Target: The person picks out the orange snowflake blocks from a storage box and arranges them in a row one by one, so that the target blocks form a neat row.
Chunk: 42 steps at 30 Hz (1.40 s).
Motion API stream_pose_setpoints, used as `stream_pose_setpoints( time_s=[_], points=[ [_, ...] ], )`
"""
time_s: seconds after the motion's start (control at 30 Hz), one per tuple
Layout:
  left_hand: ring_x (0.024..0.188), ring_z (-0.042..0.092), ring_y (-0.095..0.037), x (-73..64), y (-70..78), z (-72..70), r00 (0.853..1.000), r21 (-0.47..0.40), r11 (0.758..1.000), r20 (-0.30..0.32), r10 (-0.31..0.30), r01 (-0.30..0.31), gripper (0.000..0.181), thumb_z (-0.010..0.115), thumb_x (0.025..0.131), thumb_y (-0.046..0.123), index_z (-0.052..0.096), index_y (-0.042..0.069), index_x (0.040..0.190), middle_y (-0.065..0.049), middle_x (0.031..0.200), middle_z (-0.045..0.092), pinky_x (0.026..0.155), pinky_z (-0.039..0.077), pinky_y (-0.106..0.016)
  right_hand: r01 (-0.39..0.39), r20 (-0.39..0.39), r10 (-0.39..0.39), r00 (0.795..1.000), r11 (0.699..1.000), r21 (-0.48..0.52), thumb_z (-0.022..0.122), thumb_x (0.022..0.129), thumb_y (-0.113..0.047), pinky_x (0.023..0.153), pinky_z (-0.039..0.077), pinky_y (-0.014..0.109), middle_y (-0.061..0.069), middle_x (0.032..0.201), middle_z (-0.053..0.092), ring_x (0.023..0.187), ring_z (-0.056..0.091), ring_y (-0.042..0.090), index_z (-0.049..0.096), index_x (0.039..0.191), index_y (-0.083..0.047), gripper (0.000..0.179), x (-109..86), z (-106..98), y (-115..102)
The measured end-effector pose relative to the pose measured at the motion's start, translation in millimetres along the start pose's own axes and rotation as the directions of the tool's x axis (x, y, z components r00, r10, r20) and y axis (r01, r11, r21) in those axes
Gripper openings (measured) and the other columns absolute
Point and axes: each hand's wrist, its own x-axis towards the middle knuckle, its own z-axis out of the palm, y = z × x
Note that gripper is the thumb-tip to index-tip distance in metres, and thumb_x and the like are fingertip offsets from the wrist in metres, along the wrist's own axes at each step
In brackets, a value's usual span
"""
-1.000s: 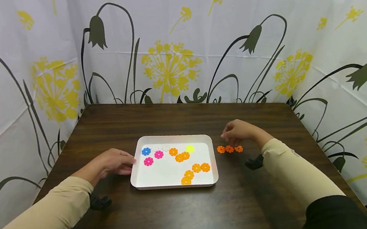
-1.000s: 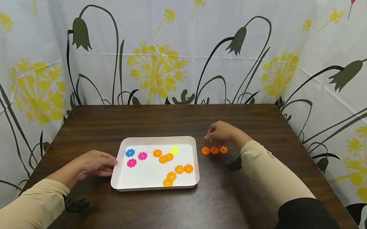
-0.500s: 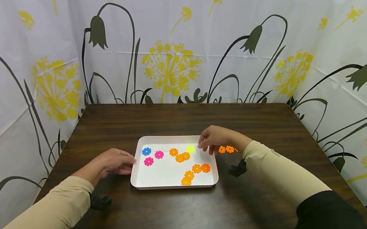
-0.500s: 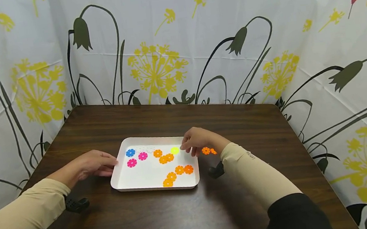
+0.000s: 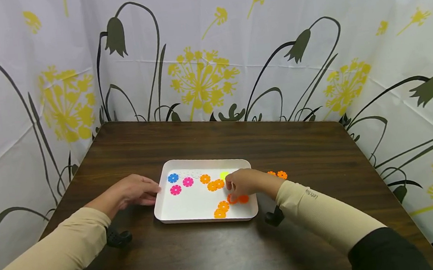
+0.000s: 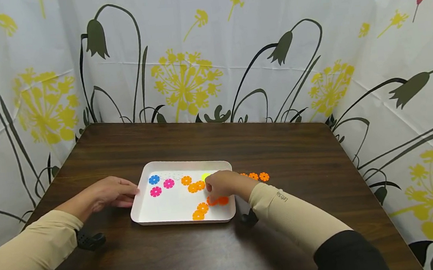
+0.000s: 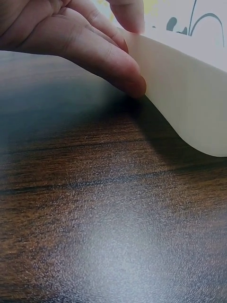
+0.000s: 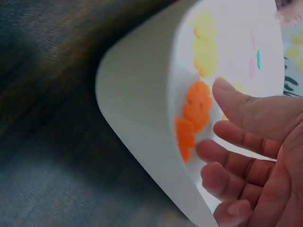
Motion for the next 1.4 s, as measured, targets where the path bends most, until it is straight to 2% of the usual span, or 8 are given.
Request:
stream_pose_setpoints(
  time_s=[0.27,0.4,0.5,0.67,0.8,1.03,1.2,1.4],
  points=[
    [0.079,0.072,-0.018,-1.3,0.5,-0.4,1.000,0.002,1.000,0.001,-0.007,0.007,0.043,0.067,0.094,0.018,0.059,-0.007,0.127,-0.013,0.096,0.072,0.079,0.061,-0.035,0.020,-0.038,-0.024,0.999,0.995,-0.094,0.081,0.080,-0.027,0.057,0.045,0.024,-0.004,0.083,0.055,0.070,0.053,0.013,0.058,0.088,-0.021,0.025,2.4,14.5,-1.3],
    [0.079,0.072,-0.018,-1.1,0.5,-0.4,1.000,0.001,1.000,0.001,-0.005,0.005,0.043,0.067,0.094,0.018,0.059,-0.008,0.127,-0.013,0.096,0.072,0.080,0.061,-0.035,0.059,-0.036,-0.060,0.998,0.998,-0.019,0.081,0.080,-0.022,0.056,0.043,0.022,-0.003,0.078,0.055,0.068,0.051,0.013,0.057,0.085,-0.019,0.024,3.6,12.6,1.0],
    [0.079,0.072,-0.018,-0.7,0.7,-0.3,1.000,0.000,1.000,0.002,-0.005,0.005,0.043,0.067,0.094,0.018,0.059,-0.008,0.127,-0.014,0.098,0.071,0.080,0.061,-0.035,0.097,-0.011,-0.097,0.995,0.987,0.130,0.077,0.083,-0.015,0.054,0.043,0.022,-0.001,0.073,0.057,0.063,0.053,0.014,0.057,0.084,-0.014,0.020,3.3,8.3,6.0],
    [0.081,0.072,-0.019,-0.3,0.5,0.2,1.000,0.005,1.000,-0.001,-0.009,0.009,0.043,0.068,0.093,0.018,0.059,-0.007,0.127,-0.016,0.101,0.071,0.080,0.061,-0.036,0.072,0.069,-0.115,0.991,0.889,0.453,0.073,0.088,-0.012,0.048,0.049,0.024,0.009,0.069,0.066,0.055,0.060,0.021,0.055,0.089,-0.007,0.018,2.2,1.4,18.9],
    [0.080,0.072,-0.019,-0.7,0.8,0.6,1.000,0.006,1.000,-0.005,-0.010,0.010,0.043,0.068,0.093,0.018,0.059,-0.007,0.127,-0.016,0.102,0.070,0.080,0.061,-0.036,0.047,0.092,-0.126,0.988,0.805,0.591,0.072,0.089,-0.015,0.052,0.057,0.028,0.015,0.074,0.071,0.057,0.065,0.024,0.054,0.096,-0.006,0.022,0.5,-5.5,27.7],
    [0.080,0.072,-0.019,0.0,0.6,0.0,1.000,-0.002,1.000,-0.006,-0.006,0.006,0.042,0.068,0.093,0.016,0.059,-0.009,0.126,-0.014,0.098,0.071,0.080,0.061,-0.036,0.027,0.097,-0.141,0.985,0.686,0.727,0.069,0.092,-0.016,0.054,0.057,0.024,0.016,0.085,0.074,0.063,0.070,0.021,0.063,0.103,-0.003,0.018,-3.5,-16.2,49.7],
    [0.080,0.072,-0.019,0.7,0.3,-0.1,1.000,0.003,1.000,-0.005,-0.003,0.003,0.043,0.069,0.092,0.017,0.060,-0.008,0.126,-0.014,0.098,0.072,0.080,0.061,-0.036,-0.001,0.072,-0.092,0.993,0.610,0.792,0.070,0.091,-0.018,0.061,0.061,0.029,0.018,0.093,0.074,0.075,0.074,0.025,0.066,0.108,-0.002,0.024,-12.5,-23.5,79.1],
    [0.080,0.072,-0.019,1.3,1.3,-0.5,1.000,0.009,1.000,-0.002,-0.002,0.002,0.042,0.067,0.094,0.017,0.059,-0.009,0.126,-0.014,0.097,0.071,0.080,0.061,-0.036,-0.021,0.042,-0.023,0.999,0.580,0.814,0.068,0.093,-0.022,0.071,0.063,0.037,0.019,0.099,0.073,0.083,0.074,0.027,0.064,0.112,0.001,0.030,-29.3,-26.5,125.5]
  ],
)
